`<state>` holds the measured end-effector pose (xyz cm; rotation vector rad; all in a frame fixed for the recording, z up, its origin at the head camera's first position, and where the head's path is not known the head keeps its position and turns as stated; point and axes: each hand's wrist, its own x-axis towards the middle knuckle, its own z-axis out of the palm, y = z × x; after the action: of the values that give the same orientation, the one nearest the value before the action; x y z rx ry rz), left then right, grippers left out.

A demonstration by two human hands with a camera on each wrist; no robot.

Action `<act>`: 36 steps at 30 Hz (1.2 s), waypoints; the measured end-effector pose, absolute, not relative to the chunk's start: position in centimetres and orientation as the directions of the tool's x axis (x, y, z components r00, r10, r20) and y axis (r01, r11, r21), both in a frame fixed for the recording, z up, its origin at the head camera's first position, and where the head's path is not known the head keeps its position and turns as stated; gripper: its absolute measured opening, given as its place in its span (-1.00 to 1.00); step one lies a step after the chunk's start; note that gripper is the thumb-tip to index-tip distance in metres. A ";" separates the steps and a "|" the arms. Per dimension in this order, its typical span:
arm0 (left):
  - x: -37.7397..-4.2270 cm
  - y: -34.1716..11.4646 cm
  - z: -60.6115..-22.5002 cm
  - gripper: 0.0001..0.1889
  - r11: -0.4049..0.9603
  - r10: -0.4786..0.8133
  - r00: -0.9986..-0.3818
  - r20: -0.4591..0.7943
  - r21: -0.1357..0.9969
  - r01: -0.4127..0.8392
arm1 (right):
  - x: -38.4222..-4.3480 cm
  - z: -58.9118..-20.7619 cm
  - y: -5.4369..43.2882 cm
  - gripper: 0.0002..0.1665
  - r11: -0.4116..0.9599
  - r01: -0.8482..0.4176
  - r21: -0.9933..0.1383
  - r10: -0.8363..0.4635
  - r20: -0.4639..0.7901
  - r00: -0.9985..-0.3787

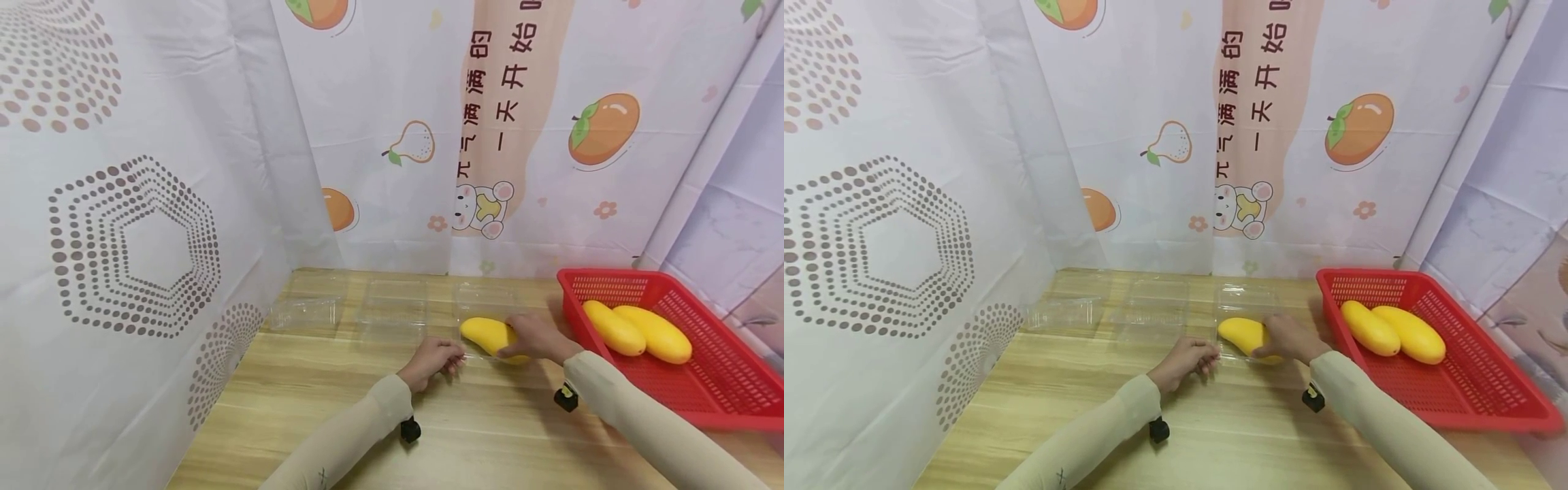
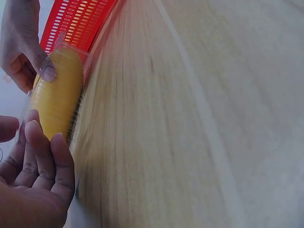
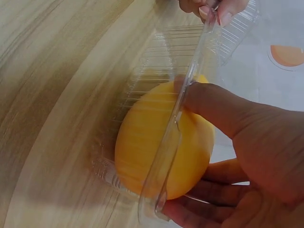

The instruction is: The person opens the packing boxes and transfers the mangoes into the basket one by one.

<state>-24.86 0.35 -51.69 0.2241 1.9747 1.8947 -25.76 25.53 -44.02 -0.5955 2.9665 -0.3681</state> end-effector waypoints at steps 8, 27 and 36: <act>-24.9 0.4 -51.6 -0.78 0.098 0.373 -0.912 -0.171 0.985 -0.144 | -25.7 -44.0 25.1 -0.19 0.903 -0.326 -0.281 -0.360 -0.077 -0.930; -24.9 0.3 -51.8 -0.81 0.085 0.367 -0.919 -0.146 0.989 -0.123 | -26.0 -44.5 25.6 -0.21 0.891 -0.402 -0.212 -0.398 0.065 -0.915; -24.9 0.3 -52.0 -0.78 0.083 0.365 -0.921 -0.138 0.990 -0.116 | -25.8 -43.1 25.5 -0.17 0.887 -0.404 -0.223 -0.392 0.100 -0.915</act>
<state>-24.94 0.25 -52.00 0.2466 2.0185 1.8985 -25.83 25.55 -43.09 -0.6550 3.1017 -0.3843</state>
